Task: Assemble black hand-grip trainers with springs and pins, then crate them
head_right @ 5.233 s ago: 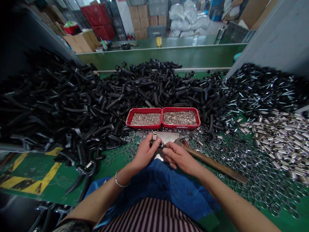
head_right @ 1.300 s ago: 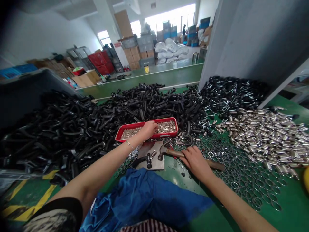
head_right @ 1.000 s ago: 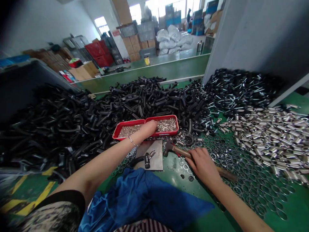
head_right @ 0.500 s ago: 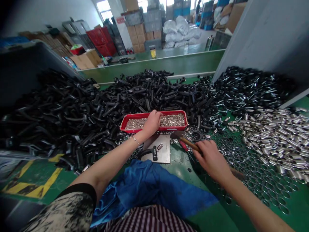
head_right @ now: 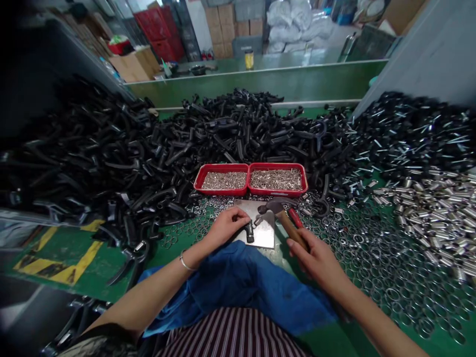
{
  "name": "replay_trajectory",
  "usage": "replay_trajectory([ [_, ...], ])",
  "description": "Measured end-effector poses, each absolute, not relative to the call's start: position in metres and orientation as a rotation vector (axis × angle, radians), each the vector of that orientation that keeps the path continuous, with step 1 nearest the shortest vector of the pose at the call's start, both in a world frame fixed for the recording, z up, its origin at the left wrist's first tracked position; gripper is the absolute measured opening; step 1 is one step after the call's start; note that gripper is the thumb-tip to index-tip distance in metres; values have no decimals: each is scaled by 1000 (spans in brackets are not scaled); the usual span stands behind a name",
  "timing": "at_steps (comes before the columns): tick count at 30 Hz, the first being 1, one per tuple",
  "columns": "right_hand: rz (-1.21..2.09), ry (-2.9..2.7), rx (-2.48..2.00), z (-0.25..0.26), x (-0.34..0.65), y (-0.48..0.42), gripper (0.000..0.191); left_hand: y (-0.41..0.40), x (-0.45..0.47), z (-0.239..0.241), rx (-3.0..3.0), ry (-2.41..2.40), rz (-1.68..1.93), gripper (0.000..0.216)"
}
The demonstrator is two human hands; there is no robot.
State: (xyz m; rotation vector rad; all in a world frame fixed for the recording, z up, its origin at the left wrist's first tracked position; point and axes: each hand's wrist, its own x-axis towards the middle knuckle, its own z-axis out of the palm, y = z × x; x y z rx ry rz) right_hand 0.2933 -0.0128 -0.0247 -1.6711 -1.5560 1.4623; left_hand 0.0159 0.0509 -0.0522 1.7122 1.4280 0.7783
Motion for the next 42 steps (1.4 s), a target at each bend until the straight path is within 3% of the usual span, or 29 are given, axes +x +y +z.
replay_trajectory([
  [6, 1367, -1743, -1645, -28, 291, -7, 32, 51, 23, -55, 1791, 1517, 760, 13],
  [14, 1081, -2041, -1631, -25, 297, -11, 29, 42, 11, -46, 2459, 1265, 430, 27],
  [17, 956, -2109, -1589, -15, 291, -15, 29, 32, 7, -49, 2391, 1342, 486, 69],
  [19, 851, -2180, -1590, -12, 284, -15, 29, 26, 7, -52, 2337, 1347, 492, 85],
  [22, 766, -2327, -1648, -18, 277, -11, 29, 22, 8, -57, 2290, 1327, 481, 86],
  [27, 993, -2143, -1744, -41, 285, 5, 33, 22, 7, -59, 2254, 1303, 530, 87],
  [32, 443, -2047, -1565, -36, 283, 15, 37, 6, 17, -49, 1961, 1437, 756, 75],
  [34, 626, -1959, -1495, -25, 271, 18, 36, -5, 26, -46, 1877, 1432, 907, 73],
  [38, 1457, -1734, -1299, -13, 245, 20, 30, -23, 35, -42, 2136, 1240, 1005, 75],
  [40, 1417, -1753, -1258, -17, 241, 19, 24, -24, 30, -38, 2264, 1180, 919, 74],
  [42, 1091, -1892, -1210, -25, 246, 17, 17, -11, 21, -29, 2305, 1156, 850, 74],
])
